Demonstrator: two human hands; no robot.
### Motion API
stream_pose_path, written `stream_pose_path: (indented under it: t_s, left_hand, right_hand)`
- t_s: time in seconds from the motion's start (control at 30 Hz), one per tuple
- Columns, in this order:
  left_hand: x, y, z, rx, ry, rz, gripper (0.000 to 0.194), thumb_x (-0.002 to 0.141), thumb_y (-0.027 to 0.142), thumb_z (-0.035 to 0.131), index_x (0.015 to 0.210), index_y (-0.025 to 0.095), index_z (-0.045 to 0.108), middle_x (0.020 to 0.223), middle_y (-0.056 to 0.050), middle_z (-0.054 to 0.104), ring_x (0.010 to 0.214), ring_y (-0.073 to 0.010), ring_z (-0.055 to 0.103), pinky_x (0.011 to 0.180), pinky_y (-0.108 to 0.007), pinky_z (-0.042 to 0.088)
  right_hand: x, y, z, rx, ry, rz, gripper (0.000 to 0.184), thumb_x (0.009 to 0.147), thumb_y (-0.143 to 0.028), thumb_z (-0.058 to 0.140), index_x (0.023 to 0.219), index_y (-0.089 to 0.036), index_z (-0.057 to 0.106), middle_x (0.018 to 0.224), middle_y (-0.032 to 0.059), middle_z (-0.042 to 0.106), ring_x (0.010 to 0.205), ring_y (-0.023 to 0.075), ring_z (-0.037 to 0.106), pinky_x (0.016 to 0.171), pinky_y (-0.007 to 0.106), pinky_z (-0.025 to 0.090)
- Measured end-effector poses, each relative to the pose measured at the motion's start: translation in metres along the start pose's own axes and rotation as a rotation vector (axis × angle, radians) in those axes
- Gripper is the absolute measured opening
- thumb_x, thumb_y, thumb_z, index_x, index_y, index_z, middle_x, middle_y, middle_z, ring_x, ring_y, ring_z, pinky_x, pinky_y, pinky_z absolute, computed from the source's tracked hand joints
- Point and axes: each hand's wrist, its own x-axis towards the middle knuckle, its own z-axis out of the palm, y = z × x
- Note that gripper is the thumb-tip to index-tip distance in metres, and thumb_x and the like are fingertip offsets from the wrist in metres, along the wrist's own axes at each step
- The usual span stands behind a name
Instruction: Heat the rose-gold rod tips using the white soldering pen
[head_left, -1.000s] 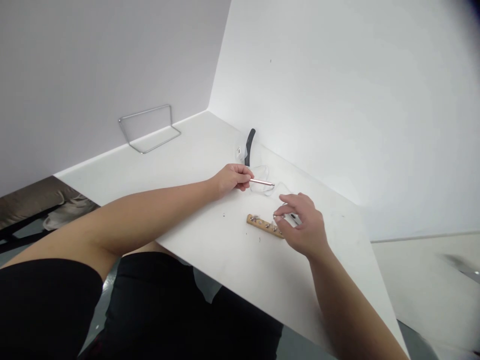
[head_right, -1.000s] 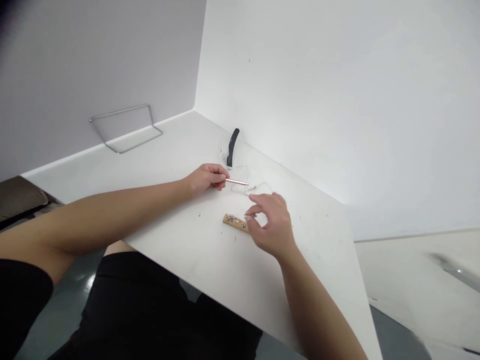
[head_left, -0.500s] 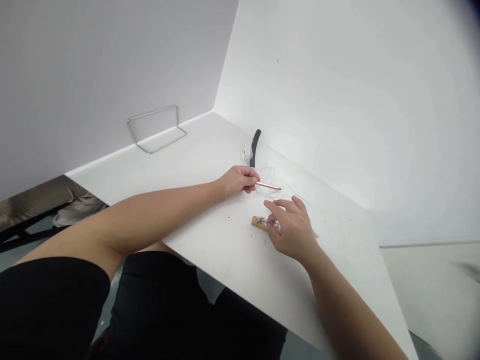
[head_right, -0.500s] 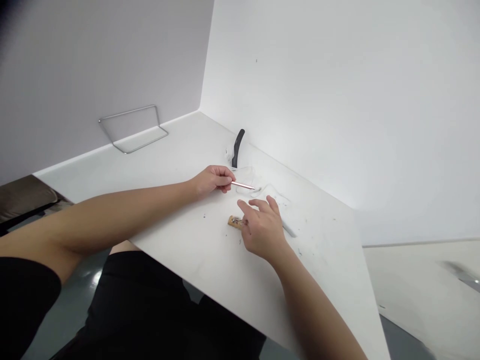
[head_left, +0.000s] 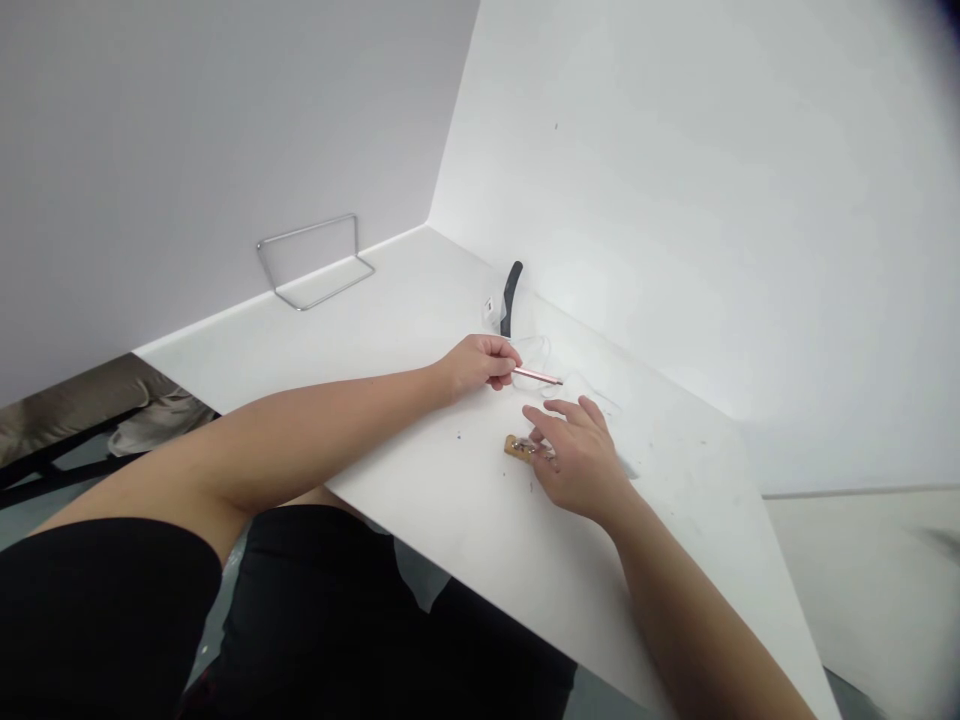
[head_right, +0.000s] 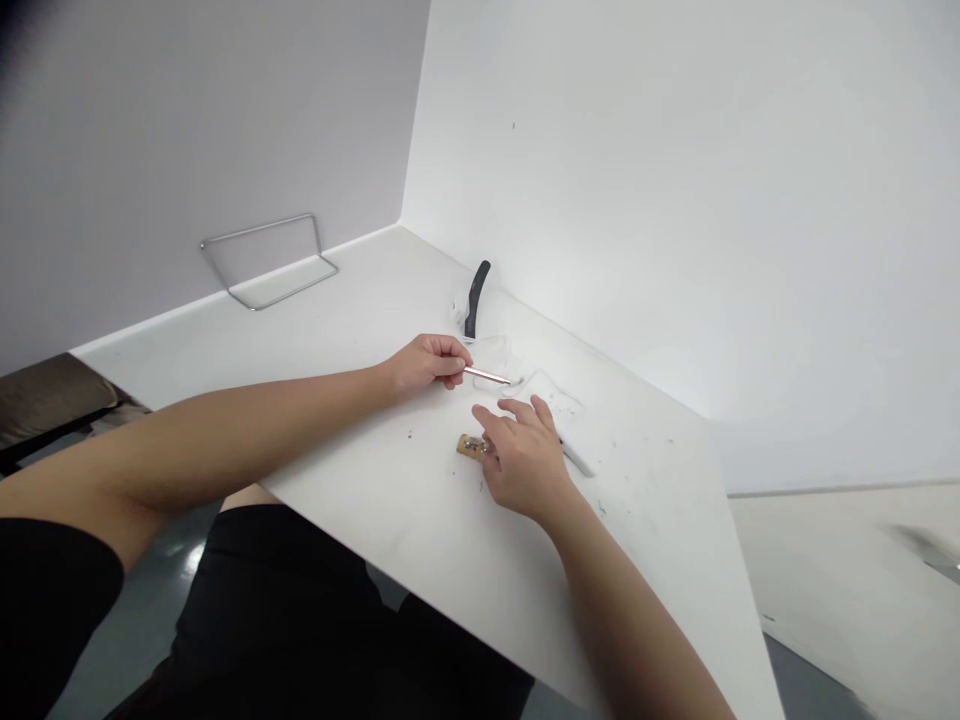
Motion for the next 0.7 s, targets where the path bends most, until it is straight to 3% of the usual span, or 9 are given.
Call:
stream_pose_path:
  t_s: [0.13, 0.3, 0.53, 0.7]
  left_hand:
    - [0.000, 0.000, 0.000, 0.005, 0.014, -0.004, 0.006, 0.073, 0.007, 0.054, 0.072, 0.011, 0.058, 0.051, 0.001, 0.056, 0.048, -0.0072, 0.051, 0.052, -0.021, 0.042]
    - [0.000, 0.000, 0.001, 0.015, 0.027, -0.017, 0.007, 0.073, 0.007, 0.054, 0.071, 0.011, 0.058, 0.052, 0.001, 0.057, 0.049, -0.0074, 0.052, 0.052, -0.022, 0.042]
    - [0.000, -0.001, 0.000, 0.013, 0.026, -0.017, 0.007, 0.074, 0.007, 0.053, 0.072, 0.011, 0.059, 0.053, 0.000, 0.057, 0.049, -0.0072, 0.051, 0.053, -0.022, 0.042]
    - [-0.001, 0.001, 0.001, 0.005, 0.034, -0.029, 0.008, 0.074, 0.006, 0.052, 0.072, 0.011, 0.059, 0.053, 0.000, 0.056, 0.049, -0.0072, 0.051, 0.052, -0.022, 0.042]
  right_hand:
    - [-0.004, 0.008, -0.014, 0.042, 0.002, 0.009, 0.058, 0.069, -0.018, 0.053, 0.125, -0.018, 0.038, 0.098, 0.0091, 0.063, 0.117, 0.0343, 0.039, 0.098, 0.058, 0.021]
    - [-0.012, 0.024, -0.026, 0.097, -0.014, 0.036, 0.058, 0.067, -0.016, 0.053, 0.123, -0.017, 0.037, 0.103, 0.0093, 0.059, 0.116, 0.0324, 0.040, 0.096, 0.056, 0.026]
    - [-0.013, 0.021, -0.023, 0.151, -0.133, 0.014, 0.039, 0.061, -0.007, 0.050, 0.097, -0.020, 0.048, 0.098, 0.0064, 0.058, 0.118, 0.0295, 0.038, 0.100, 0.052, 0.025]
    - [-0.013, 0.020, -0.017, 0.167, -0.132, 0.018, 0.035, 0.064, -0.008, 0.052, 0.098, -0.020, 0.048, 0.093, 0.0052, 0.059, 0.115, 0.0288, 0.041, 0.099, 0.053, 0.024]
